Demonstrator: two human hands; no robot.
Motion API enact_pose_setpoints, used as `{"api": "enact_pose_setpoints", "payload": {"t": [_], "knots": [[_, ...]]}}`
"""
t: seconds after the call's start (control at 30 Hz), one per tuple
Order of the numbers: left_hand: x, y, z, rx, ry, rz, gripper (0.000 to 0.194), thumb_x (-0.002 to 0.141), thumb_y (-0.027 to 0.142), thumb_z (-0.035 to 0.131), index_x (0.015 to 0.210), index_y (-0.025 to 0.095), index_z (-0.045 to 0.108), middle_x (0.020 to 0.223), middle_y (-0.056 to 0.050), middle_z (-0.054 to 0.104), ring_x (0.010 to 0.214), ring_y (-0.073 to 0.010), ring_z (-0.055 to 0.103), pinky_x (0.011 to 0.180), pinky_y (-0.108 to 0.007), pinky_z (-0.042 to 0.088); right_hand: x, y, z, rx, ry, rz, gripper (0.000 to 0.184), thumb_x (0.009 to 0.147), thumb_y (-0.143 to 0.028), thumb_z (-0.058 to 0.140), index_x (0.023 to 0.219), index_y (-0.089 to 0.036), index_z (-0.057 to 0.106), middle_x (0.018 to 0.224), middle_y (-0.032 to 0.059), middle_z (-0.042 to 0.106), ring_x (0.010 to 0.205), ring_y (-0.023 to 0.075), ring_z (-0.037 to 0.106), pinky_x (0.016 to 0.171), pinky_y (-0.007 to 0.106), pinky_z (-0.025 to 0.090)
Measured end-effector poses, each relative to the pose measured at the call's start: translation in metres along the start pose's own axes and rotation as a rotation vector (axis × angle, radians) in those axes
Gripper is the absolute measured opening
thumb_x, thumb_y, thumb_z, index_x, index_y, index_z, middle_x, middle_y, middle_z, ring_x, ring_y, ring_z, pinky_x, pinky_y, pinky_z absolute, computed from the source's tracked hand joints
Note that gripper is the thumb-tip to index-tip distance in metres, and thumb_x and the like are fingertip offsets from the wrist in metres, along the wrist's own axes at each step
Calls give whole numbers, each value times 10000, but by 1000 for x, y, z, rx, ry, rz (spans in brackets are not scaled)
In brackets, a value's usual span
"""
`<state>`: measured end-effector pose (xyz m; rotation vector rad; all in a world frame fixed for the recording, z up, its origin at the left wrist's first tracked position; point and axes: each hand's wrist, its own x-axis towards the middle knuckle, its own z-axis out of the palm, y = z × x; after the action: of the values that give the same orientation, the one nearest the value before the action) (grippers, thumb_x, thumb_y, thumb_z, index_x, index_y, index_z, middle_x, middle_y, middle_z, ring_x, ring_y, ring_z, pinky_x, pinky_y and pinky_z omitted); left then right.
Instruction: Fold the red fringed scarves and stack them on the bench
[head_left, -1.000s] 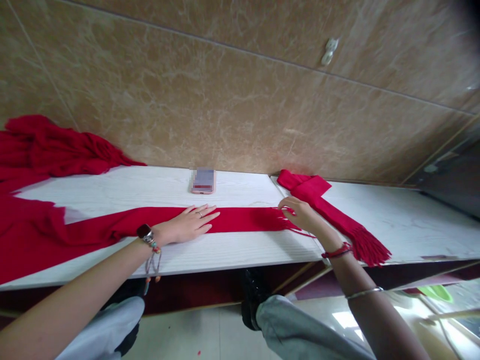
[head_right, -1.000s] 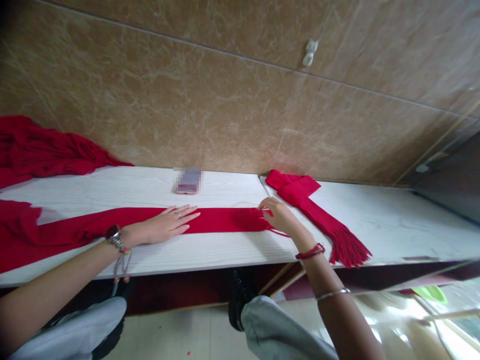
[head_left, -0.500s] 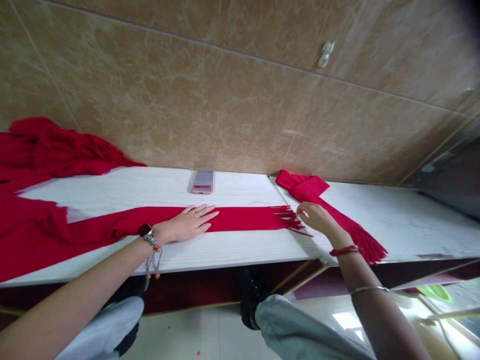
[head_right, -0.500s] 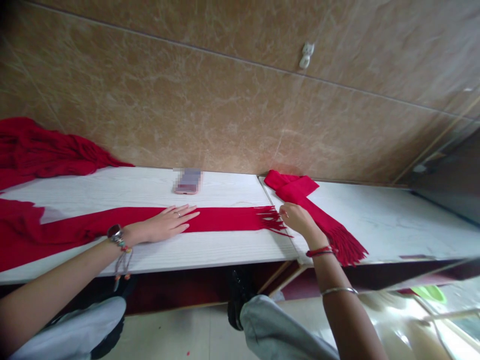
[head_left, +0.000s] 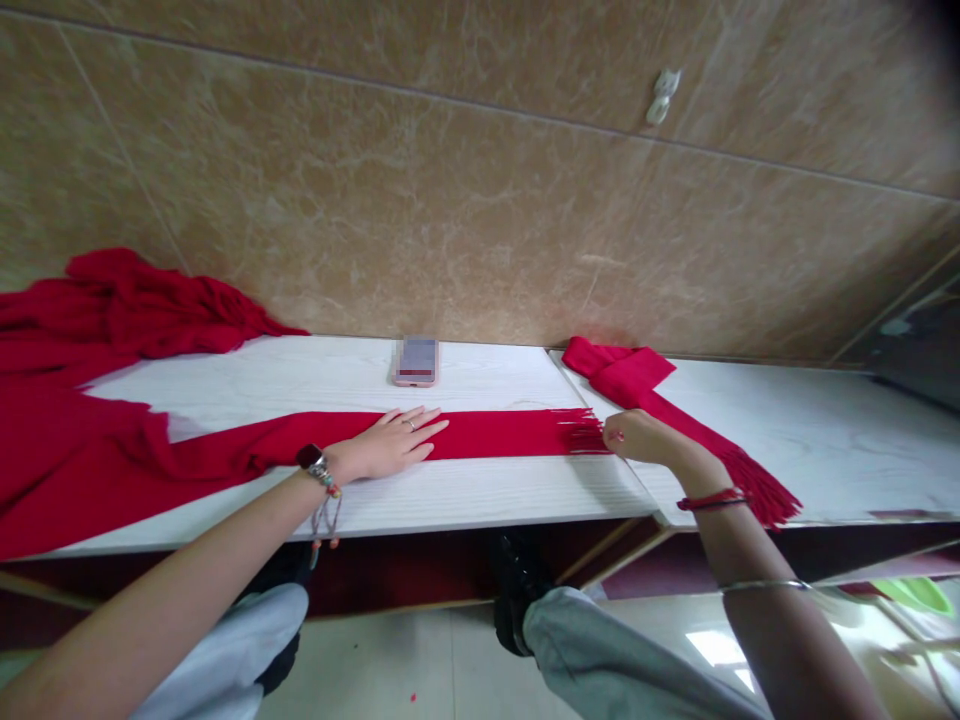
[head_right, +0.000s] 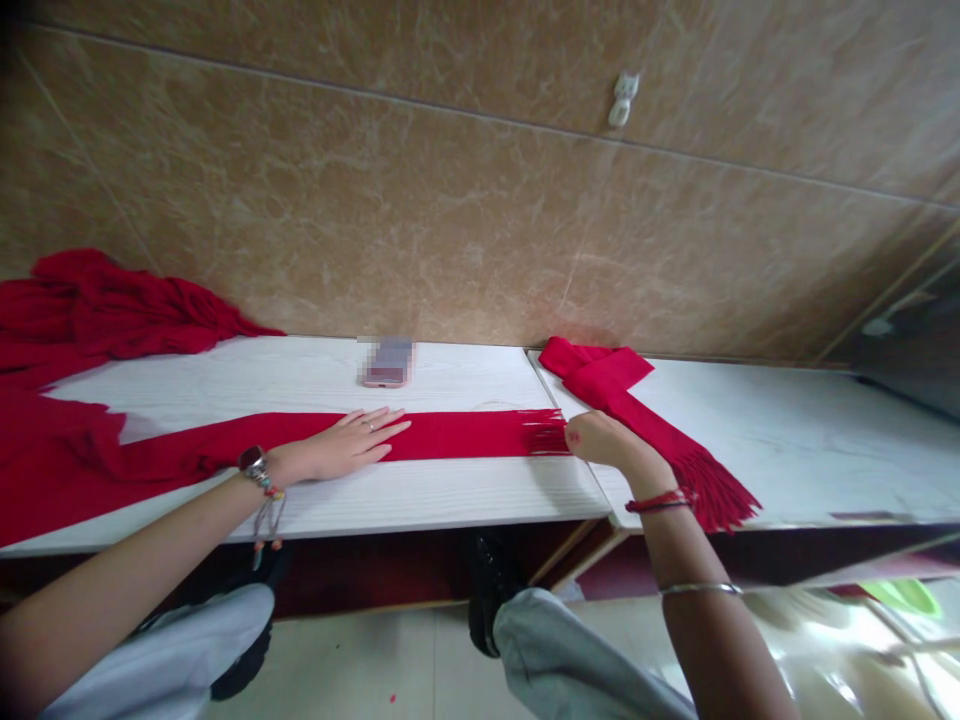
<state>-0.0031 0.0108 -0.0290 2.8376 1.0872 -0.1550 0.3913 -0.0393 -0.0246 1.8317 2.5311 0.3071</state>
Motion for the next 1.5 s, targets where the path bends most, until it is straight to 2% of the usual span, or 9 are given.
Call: {"api": "enact_pose_setpoints", "payload": {"t": [0.13, 0.27, 0.4, 0.6, 0.73, 0.97, 1.1, 1.27, 1.5], "knots": [[2, 0, 0, -10, -8, -9, 484, 944, 354, 240, 1415, 255, 192, 1489, -30, 145, 1354, -197, 135, 1068, -404, 123, -1, 1, -11, -16, -37, 38, 206, 707, -67, 471, 632, -150, 644, 645, 72, 675, 578, 163, 603, 534, 244, 428], [2, 1, -1, -26, -25, -31, 485, 943, 353, 242, 1416, 261, 188, 1490, -18, 139, 1356, -188, 127, 1073, -397, 110, 15, -41, -27, 132, 43, -83, 215, 740, -82, 451, 786, -151, 650, 835, 66, 680, 771, 144, 607, 705, 215, 435], [0, 3, -2, -16, -26, -37, 488, 944, 355, 243, 1418, 256, 186, 1492, -14, 130, 1359, -187, 111, 1076, -388, 98, 26, -63, -24, 133, -53, -94, 219, 722, -73, 447, 704, -164, 646, 748, 56, 677, 673, 141, 599, 612, 215, 411], [0, 4, -1, -11, -20, -32, 485, 946, 370, 226, 1418, 265, 183, 1491, -10, 137, 1357, -193, 116, 1070, -390, 100, 12, -12, -2, -106, -158, 149, 249, 755, -97, 429, 679, -138, 663, 726, 111, 686, 669, 178, 617, 562, 243, 390], [3, 1, 1, -16, 3, -25, 484, 942, 371, 233, 1414, 272, 193, 1488, -17, 155, 1352, -198, 137, 1062, -390, 112, 8, -4, -15, -115, -134, 186, 262, 770, -104, 416, 703, -129, 669, 748, 120, 685, 705, 197, 626, 610, 265, 428], [5, 3, 1, -15, -16, -45, 487, 941, 352, 234, 1418, 267, 185, 1491, -22, 134, 1356, -202, 121, 1064, -402, 104, 46, -107, -20, 272, 200, -293, 344, 883, -230, 387, 1151, -123, 573, 1181, 132, 582, 1125, 209, 496, 950, 339, 391], [2, 6, 0, 9, -13, -50, 491, 942, 358, 236, 1419, 255, 184, 1492, -25, 124, 1360, -198, 101, 1067, -401, 109, 58, -141, 3, 285, 89, -357, 493, 927, -411, 299, 1367, -193, 344, 1412, 110, 356, 1306, 252, 280, 1028, 483, 281], [0, 8, -1, 35, 1, -41, 485, 947, 366, 214, 1418, 253, 188, 1490, -21, 133, 1358, -194, 114, 1069, -405, 120, 49, -108, 26, 124, 25, -231, 477, 949, -376, 224, 1394, -212, 274, 1446, 114, 278, 1322, 263, 234, 991, 541, 295], [0, 7, 0, 12, 4, -40, 485, 945, 364, 228, 1416, 256, 191, 1489, -19, 139, 1356, -201, 130, 1069, -418, 124, 25, -38, 41, -122, -46, -138, 381, 898, -138, 310, 1201, -161, 540, 1401, 170, 345, 1291, 312, 295, 920, 562, 380]]}}
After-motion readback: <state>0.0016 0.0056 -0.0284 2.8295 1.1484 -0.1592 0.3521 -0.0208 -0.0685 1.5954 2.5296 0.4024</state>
